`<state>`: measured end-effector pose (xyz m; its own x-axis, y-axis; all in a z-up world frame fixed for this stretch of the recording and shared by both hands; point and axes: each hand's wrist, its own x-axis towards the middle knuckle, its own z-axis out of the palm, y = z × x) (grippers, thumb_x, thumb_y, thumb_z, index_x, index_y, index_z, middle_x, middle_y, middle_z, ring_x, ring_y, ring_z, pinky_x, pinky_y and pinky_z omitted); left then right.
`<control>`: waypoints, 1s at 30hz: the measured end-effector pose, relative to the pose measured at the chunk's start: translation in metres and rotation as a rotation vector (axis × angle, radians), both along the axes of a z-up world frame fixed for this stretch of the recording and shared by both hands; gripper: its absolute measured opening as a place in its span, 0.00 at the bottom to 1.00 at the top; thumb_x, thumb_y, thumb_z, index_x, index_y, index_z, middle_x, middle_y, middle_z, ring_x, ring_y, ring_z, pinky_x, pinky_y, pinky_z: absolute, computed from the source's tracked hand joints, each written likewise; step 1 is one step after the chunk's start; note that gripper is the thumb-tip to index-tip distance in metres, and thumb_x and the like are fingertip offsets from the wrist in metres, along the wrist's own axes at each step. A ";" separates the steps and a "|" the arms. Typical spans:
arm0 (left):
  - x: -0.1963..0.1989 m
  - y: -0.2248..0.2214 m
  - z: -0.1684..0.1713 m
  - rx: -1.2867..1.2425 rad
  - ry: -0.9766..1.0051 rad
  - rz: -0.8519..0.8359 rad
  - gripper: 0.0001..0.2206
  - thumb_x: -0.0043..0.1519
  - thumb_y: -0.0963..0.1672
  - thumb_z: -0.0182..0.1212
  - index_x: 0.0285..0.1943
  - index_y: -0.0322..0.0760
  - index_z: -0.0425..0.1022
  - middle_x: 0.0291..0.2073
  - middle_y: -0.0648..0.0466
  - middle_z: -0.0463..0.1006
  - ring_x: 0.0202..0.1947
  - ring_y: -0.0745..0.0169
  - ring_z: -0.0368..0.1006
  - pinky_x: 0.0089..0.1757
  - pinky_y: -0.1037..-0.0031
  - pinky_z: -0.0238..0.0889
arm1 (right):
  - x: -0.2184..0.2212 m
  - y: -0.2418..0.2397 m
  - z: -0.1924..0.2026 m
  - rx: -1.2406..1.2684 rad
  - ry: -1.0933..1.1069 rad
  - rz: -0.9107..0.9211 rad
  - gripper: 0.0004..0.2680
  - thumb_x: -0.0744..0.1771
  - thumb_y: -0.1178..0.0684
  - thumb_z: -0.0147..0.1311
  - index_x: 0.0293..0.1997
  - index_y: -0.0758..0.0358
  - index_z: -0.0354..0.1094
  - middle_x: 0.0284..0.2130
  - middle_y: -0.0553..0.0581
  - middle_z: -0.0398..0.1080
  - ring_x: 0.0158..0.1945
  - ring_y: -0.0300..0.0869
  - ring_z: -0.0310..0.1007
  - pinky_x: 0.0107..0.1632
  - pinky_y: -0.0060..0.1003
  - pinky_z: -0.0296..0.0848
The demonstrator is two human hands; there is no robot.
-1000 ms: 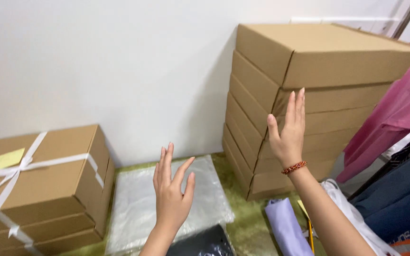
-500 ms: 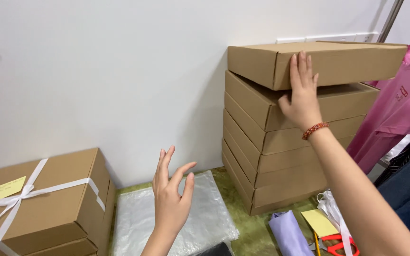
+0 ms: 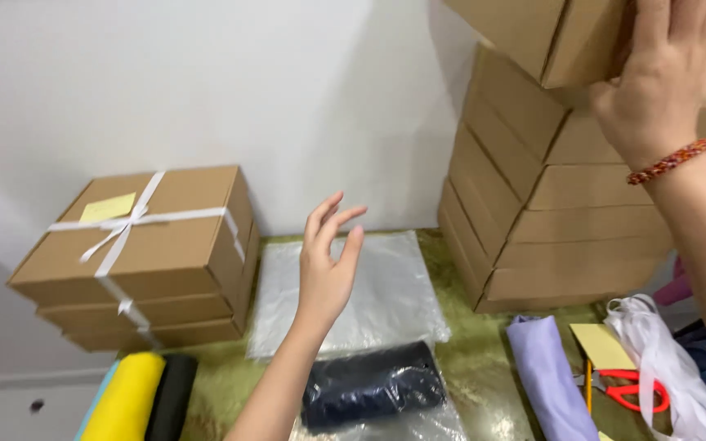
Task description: The person ties a white ribbon around a cardboard box, writes on a yellow sticky note, and places it on the box. They then wrap a black rolled item in a clear plastic bag and place it inside another cardboard box.
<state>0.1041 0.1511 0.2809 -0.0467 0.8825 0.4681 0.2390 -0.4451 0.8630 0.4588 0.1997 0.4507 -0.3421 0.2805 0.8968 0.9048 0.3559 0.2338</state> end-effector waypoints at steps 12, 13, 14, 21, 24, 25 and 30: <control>-0.049 -0.069 -0.014 -0.086 -0.822 -0.354 0.42 0.63 0.60 0.54 0.85 0.57 0.40 0.78 0.43 0.53 0.71 0.36 0.65 0.54 0.45 0.76 | -0.191 -0.084 -0.102 0.223 -0.116 0.348 0.07 0.76 0.60 0.71 0.60 0.55 0.80 0.58 0.59 0.74 0.67 0.59 0.65 0.68 0.61 0.51; -0.051 -0.075 -0.021 -0.088 -0.822 -0.341 0.42 0.63 0.60 0.54 0.85 0.57 0.40 0.78 0.43 0.53 0.71 0.36 0.65 0.54 0.45 0.76 | -0.197 -0.080 -0.125 0.218 -0.112 0.359 0.07 0.76 0.60 0.71 0.60 0.55 0.80 0.58 0.59 0.74 0.67 0.59 0.65 0.68 0.61 0.51; -0.053 -0.080 -0.028 -0.167 -0.846 -0.301 0.41 0.63 0.56 0.56 0.85 0.59 0.39 0.78 0.49 0.57 0.68 0.42 0.67 0.50 0.48 0.78 | -0.203 -0.076 -0.147 0.202 -0.152 0.352 0.13 0.74 0.56 0.75 0.64 0.47 0.76 0.62 0.54 0.72 0.69 0.54 0.64 0.68 0.58 0.50; -0.062 -0.107 -0.082 -0.469 -0.884 -0.083 0.39 0.66 0.52 0.56 0.87 0.63 0.38 0.76 0.40 0.56 0.62 0.27 0.69 0.50 0.34 0.73 | -0.229 -0.100 -0.264 -0.055 -0.116 0.417 0.17 0.72 0.60 0.53 0.68 0.42 0.72 0.65 0.49 0.69 0.72 0.51 0.61 0.72 0.65 0.48; -0.061 -0.113 -0.104 -0.557 -0.812 -0.033 0.43 0.65 0.52 0.57 0.87 0.56 0.34 0.78 0.33 0.51 0.65 0.23 0.67 0.52 0.33 0.70 | -0.221 -0.104 -0.304 -0.092 -0.125 0.427 0.17 0.72 0.57 0.53 0.69 0.40 0.70 0.66 0.48 0.69 0.73 0.50 0.61 0.73 0.68 0.43; -0.065 -0.113 -0.116 -0.558 -0.814 -0.033 0.43 0.65 0.52 0.57 0.87 0.56 0.34 0.78 0.33 0.51 0.65 0.23 0.67 0.52 0.33 0.70 | -0.213 -0.102 -0.319 -0.094 -0.126 0.427 0.17 0.72 0.57 0.53 0.69 0.40 0.70 0.66 0.48 0.69 0.73 0.50 0.61 0.73 0.68 0.43; -0.087 -0.111 -0.172 -0.769 -0.645 0.081 0.41 0.62 0.56 0.60 0.86 0.60 0.47 0.80 0.37 0.51 0.67 0.28 0.67 0.50 0.44 0.74 | -0.163 -0.094 -0.384 -0.268 -0.170 0.304 0.33 0.59 0.47 0.69 0.75 0.38 0.62 0.74 0.53 0.60 0.78 0.56 0.52 0.75 0.74 0.35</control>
